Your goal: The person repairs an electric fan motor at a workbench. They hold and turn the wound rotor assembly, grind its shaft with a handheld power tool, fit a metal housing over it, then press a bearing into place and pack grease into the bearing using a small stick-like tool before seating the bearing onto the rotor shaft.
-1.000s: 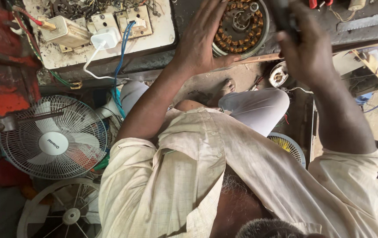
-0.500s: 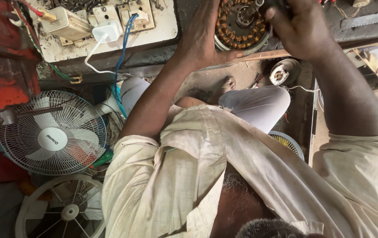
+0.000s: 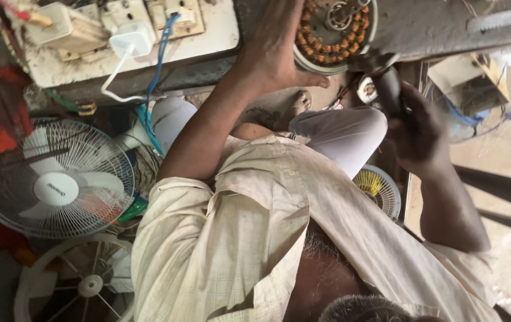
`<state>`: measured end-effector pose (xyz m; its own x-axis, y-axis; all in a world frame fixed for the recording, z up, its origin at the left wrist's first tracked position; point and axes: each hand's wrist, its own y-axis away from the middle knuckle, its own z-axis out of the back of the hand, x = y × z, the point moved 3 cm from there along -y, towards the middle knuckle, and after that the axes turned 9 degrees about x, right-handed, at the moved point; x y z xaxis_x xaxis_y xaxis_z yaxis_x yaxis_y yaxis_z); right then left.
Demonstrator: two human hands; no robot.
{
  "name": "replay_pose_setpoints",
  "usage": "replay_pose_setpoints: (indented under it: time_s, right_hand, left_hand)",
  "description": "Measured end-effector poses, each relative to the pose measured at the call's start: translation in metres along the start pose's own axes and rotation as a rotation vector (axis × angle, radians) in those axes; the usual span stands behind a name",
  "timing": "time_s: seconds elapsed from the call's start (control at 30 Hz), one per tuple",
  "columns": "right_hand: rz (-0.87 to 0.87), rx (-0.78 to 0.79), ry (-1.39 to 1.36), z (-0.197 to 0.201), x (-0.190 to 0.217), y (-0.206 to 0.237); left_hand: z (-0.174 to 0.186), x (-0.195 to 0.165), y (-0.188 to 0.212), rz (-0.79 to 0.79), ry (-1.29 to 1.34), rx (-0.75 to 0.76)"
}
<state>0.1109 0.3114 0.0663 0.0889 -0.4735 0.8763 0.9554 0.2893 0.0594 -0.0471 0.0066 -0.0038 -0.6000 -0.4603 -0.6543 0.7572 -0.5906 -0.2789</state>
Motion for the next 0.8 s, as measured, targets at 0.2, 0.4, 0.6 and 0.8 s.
replay_pose_setpoints:
  time_s: [0.2, 0.4, 0.6, 0.8]
  right_hand:
    - [0.308, -0.047, 0.227, 0.000, 0.016, -0.009]
    - [0.209, 0.014, 0.087, -0.004, 0.023, -0.022]
    - [0.357, -0.082, 0.329, -0.005, 0.019, -0.015]
    - [-0.026, -0.296, 0.226, 0.017, -0.009, -0.034]
  left_hand:
    - [0.001, -0.001, 0.000, -0.014, 0.010, -0.035]
    - [0.004, -0.002, 0.000, 0.000, 0.026, -0.022]
    - [-0.002, 0.002, -0.001, -0.040, -0.014, -0.057]
    - [0.000, 0.003, -0.001, -0.047, 0.021, -0.045]
